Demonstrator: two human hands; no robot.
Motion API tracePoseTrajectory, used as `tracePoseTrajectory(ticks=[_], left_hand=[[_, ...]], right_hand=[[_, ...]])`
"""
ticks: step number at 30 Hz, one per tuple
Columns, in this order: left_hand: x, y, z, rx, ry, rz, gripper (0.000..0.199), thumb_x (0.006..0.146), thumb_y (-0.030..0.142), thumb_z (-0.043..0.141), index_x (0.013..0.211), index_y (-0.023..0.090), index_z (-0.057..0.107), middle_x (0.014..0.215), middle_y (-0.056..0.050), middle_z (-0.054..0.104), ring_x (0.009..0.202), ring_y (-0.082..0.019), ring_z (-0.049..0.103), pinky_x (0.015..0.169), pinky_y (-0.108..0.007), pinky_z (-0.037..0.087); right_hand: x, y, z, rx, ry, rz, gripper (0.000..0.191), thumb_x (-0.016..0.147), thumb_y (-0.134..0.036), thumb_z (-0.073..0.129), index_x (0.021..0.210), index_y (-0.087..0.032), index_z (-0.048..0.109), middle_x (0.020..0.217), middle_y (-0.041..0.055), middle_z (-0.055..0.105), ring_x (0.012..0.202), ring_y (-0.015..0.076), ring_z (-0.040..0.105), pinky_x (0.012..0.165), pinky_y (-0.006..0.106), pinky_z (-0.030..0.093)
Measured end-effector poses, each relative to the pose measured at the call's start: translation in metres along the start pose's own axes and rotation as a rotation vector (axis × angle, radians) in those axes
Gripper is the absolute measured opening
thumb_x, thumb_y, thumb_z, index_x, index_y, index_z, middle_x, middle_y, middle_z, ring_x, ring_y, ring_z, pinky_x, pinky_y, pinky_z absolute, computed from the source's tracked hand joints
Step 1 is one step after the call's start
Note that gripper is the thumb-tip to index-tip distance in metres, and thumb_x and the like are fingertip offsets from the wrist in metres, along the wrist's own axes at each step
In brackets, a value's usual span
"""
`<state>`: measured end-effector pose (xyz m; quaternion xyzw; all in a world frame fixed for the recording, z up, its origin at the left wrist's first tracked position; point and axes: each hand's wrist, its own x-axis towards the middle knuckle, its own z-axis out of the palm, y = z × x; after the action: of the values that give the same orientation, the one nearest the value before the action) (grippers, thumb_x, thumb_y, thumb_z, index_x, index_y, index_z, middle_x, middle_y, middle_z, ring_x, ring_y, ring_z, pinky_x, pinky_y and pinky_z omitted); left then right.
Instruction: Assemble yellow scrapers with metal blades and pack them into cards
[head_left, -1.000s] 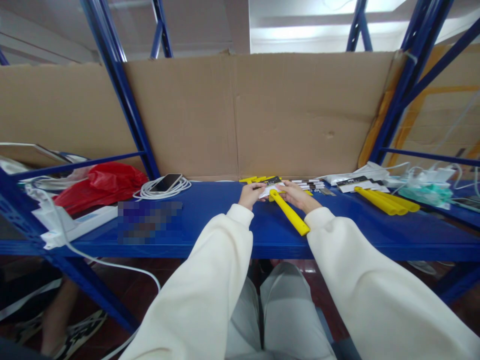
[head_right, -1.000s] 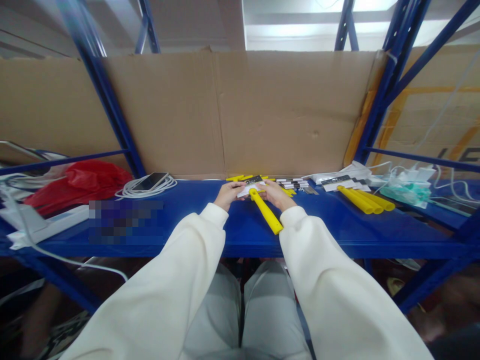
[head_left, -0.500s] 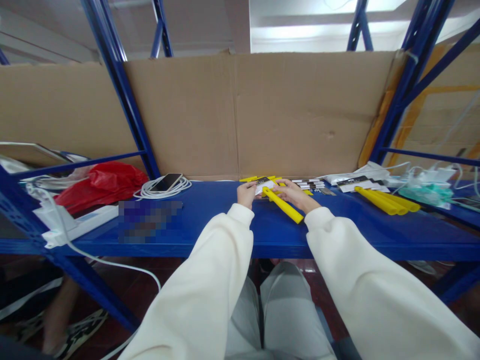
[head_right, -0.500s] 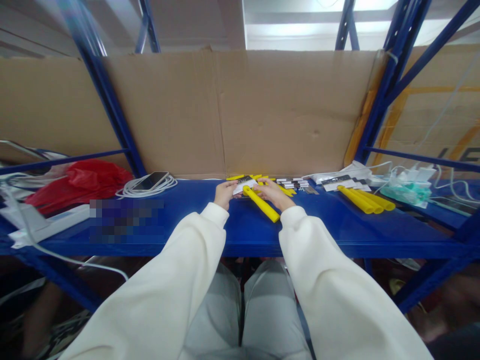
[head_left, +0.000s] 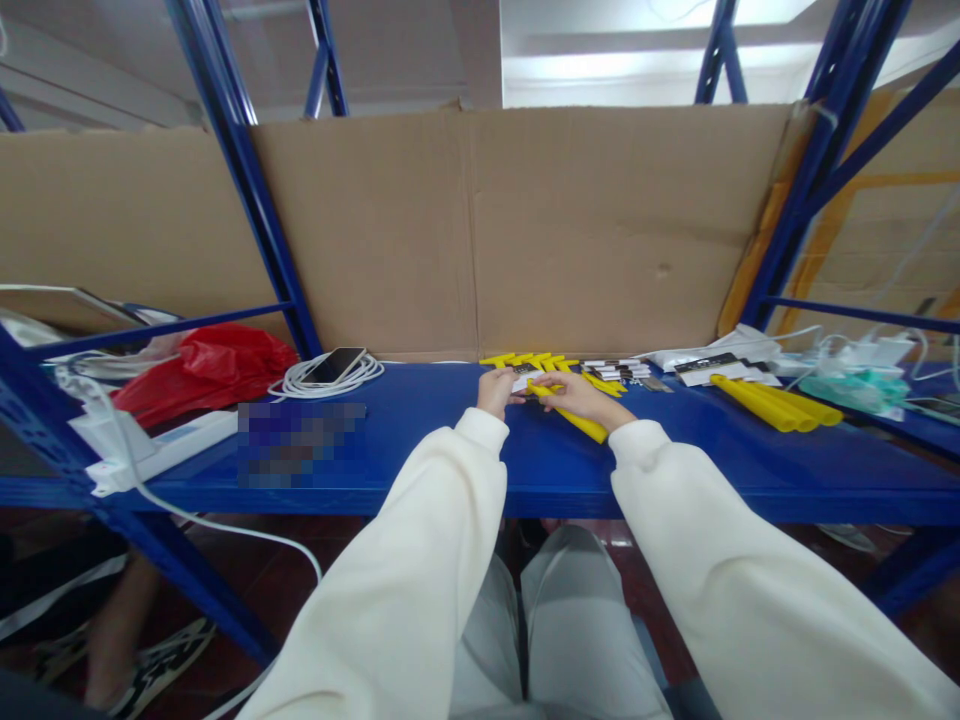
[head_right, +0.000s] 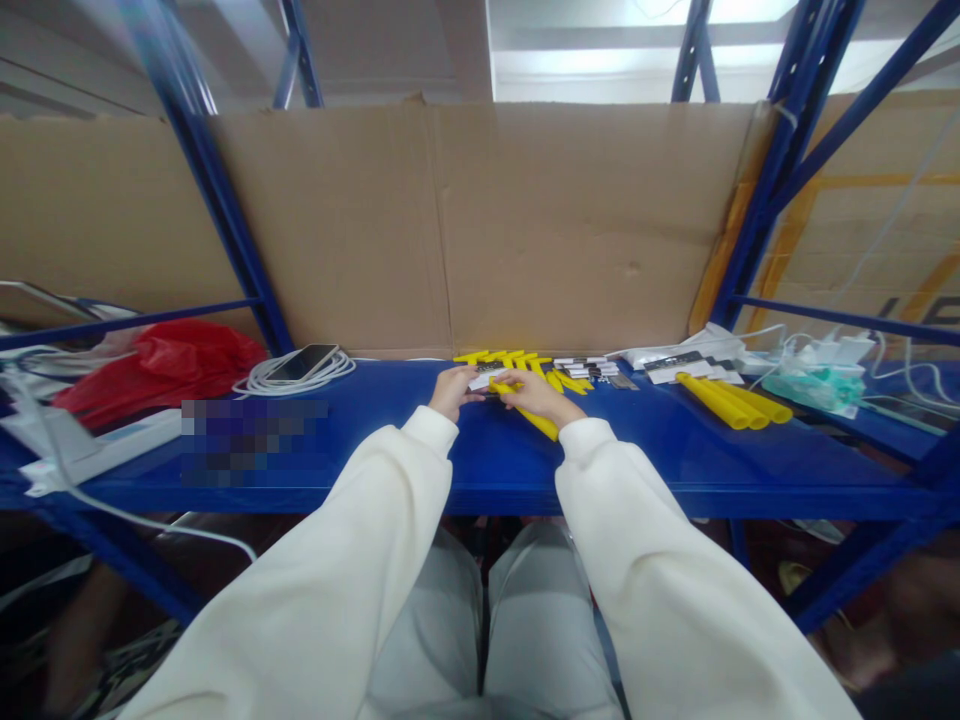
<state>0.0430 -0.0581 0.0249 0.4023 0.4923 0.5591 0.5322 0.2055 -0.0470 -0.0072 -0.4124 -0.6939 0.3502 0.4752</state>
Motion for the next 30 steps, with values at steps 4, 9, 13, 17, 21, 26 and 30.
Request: tracePoseTrajectory(ticks=[4,9,13,17,21,26,30], left_hand=[[-0.003,0.001,0.001,0.041,-0.005,-0.003,0.042,0.080,0.006,0.065,0.122,0.012,0.070,0.080,-0.007,0.075,0.064,-0.015,0.071,0.049,-0.017,0.051],[-0.005,0.001,0.003,0.010,0.035,0.057,0.035,0.082,0.004,0.061,0.114,0.012,0.073,0.080,-0.006,0.075,0.061,-0.014,0.069,0.044,-0.016,0.046],[-0.005,0.003,0.003,-0.043,0.082,0.111,0.036,0.083,0.005,0.061,0.117,0.010,0.073,0.085,-0.007,0.076,0.060,-0.013,0.068,0.043,-0.017,0.045],[-0.007,0.006,0.001,-0.054,0.060,0.091,0.037,0.088,0.009,0.059,0.123,0.008,0.070,0.090,-0.010,0.077,0.061,-0.013,0.068,0.043,-0.016,0.043],[-0.010,0.008,0.001,-0.022,-0.001,0.064,0.043,0.092,0.015,0.058,0.135,0.010,0.063,0.102,-0.013,0.077,0.066,-0.014,0.070,0.043,-0.016,0.043],[-0.010,0.005,0.002,0.021,-0.075,0.027,0.059,0.094,0.020,0.059,0.151,0.020,0.047,0.112,-0.011,0.075,0.067,-0.012,0.071,0.044,-0.016,0.045],[-0.009,0.003,0.002,0.031,-0.061,0.018,0.057,0.093,0.019,0.059,0.149,0.018,0.047,0.119,-0.013,0.072,0.066,-0.012,0.071,0.043,-0.016,0.045]], right_hand=[[0.000,0.000,-0.001,-0.134,-0.059,-0.072,0.037,0.071,-0.007,0.073,0.104,-0.023,0.079,0.112,0.0043,0.079,0.079,0.0154,0.072,0.077,0.028,0.061],[0.000,-0.002,-0.005,-0.421,-0.082,-0.212,0.038,0.078,-0.009,0.064,0.111,-0.023,0.078,0.123,0.0054,0.077,0.114,0.0243,0.070,0.107,0.045,0.052],[-0.002,-0.002,-0.004,-0.594,-0.094,-0.282,0.045,0.078,-0.007,0.057,0.117,-0.020,0.076,0.131,0.0100,0.072,0.125,0.0275,0.064,0.114,0.053,0.044],[-0.004,-0.004,0.000,-0.717,-0.123,-0.329,0.063,0.075,-0.001,0.054,0.133,-0.019,0.069,0.143,0.0131,0.064,0.136,0.0274,0.057,0.119,0.051,0.040],[-0.004,-0.006,-0.003,-0.829,-0.159,-0.351,0.070,0.075,0.000,0.052,0.141,-0.020,0.063,0.148,0.0132,0.061,0.139,0.0275,0.054,0.118,0.050,0.041],[-0.005,-0.009,-0.036,-1.002,-0.118,-0.298,0.065,0.077,-0.002,0.052,0.137,-0.023,0.066,0.143,0.0113,0.064,0.131,0.0259,0.062,0.112,0.041,0.048],[-0.012,-0.020,-0.094,-1.195,-0.031,-0.165,0.064,0.077,-0.001,0.055,0.136,-0.023,0.067,0.136,0.0121,0.069,0.125,0.0256,0.065,0.108,0.036,0.050]])
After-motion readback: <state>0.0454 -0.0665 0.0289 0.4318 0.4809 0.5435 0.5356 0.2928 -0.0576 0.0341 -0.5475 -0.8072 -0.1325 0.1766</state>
